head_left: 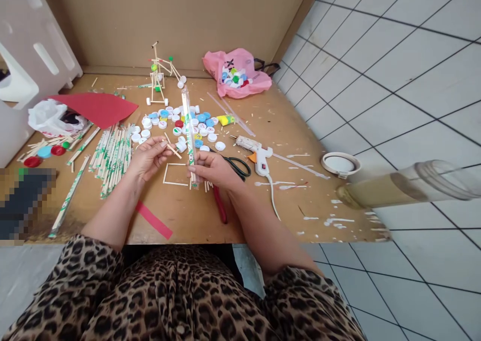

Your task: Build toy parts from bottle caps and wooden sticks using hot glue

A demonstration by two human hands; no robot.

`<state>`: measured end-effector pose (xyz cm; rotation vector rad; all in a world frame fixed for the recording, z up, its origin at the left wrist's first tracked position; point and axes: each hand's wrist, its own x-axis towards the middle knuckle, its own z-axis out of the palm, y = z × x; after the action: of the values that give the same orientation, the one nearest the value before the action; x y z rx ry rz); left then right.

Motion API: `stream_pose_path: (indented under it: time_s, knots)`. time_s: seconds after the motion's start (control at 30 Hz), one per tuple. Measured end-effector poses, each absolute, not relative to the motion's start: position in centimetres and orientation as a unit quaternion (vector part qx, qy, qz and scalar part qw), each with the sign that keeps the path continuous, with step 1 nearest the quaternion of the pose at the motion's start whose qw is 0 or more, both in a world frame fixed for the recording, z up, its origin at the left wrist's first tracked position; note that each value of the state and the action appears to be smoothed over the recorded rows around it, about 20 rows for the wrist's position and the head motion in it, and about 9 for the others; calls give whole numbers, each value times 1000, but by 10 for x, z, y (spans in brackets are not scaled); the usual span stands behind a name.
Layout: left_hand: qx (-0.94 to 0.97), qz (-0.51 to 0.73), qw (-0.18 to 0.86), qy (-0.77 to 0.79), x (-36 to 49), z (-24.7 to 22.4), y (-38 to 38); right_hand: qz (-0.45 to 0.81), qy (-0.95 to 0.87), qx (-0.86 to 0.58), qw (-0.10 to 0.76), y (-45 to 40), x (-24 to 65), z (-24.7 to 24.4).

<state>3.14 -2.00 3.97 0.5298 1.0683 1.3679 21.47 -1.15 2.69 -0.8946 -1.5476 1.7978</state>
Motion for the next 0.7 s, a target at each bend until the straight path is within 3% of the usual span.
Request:
stream_pose_path:
  time_s: [0.7]
  knots:
    - [278, 571, 608, 476, 34, 30, -27, 637, -570, -358, 375, -18, 210, 25]
